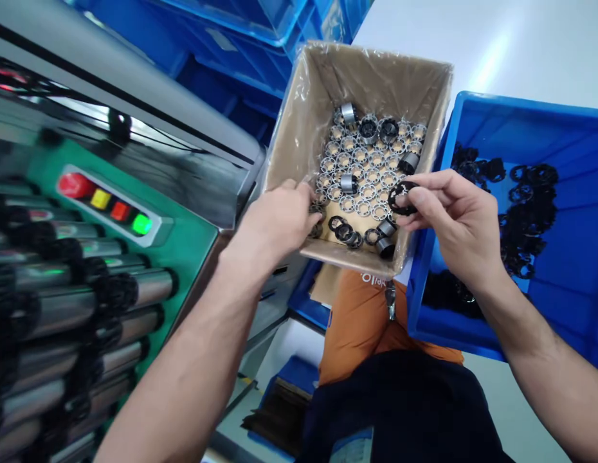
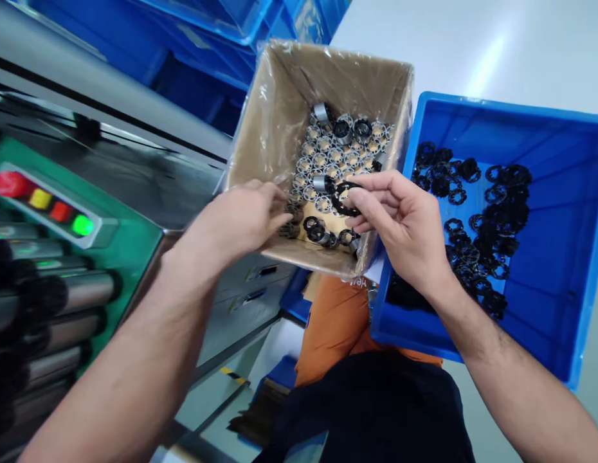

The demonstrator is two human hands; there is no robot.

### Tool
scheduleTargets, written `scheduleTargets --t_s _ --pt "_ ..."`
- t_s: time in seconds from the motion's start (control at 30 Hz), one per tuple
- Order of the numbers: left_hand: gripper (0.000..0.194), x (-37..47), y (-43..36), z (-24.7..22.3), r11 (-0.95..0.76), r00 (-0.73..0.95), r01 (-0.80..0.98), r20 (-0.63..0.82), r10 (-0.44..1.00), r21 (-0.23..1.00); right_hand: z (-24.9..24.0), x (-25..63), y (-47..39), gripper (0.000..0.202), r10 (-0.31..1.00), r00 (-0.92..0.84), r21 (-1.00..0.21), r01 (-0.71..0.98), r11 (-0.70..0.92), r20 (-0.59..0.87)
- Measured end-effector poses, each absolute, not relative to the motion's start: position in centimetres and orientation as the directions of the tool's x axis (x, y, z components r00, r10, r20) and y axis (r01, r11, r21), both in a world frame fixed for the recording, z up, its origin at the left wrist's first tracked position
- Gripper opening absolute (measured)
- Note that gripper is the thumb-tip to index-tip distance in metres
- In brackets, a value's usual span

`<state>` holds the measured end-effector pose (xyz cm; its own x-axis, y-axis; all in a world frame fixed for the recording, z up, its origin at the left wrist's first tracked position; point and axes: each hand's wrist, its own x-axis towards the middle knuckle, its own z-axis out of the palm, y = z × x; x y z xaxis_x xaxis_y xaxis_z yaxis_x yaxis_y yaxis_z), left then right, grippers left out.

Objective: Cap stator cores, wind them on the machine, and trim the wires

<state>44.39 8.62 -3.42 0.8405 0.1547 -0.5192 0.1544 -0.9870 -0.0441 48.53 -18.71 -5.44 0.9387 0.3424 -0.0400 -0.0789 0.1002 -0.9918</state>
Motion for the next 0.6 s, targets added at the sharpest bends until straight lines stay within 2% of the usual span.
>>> scheduleTargets --t_s 0.07,0.2,0.43,0.6 --pt "0.044 45.7 7.9 -4.3 -0.971 0.774 0.129 -0.592 0.226 -0.202 -5.8 48.6 -18.6 0.032 0.331 0.943 -0.991 -0.081 0.108 -0.041" --pt "0.037 47.3 7.0 -5.3 -0.958 0.751 0.077 -0.615 0.239 -0.277 -6.6 48.9 -18.5 0.024 0.346 0.938 -0.986 -0.064 0.153 -0.007" --pt "0.034 48.4 7.7 -5.8 -0.962 0.735 -0.036 -0.659 0.157 -0.270 -6.9 49.0 -18.6 0.022 0.463 0.886 -0.983 -0.101 0.151 -0.020" --pt "0.038 49.0 7.9 -6.6 -0.970 0.746 -0.063 -0.656 0.110 -0.235 -6.7 49.2 -18.7 0.032 0.560 0.826 -0.973 -0.180 0.144 -0.069"
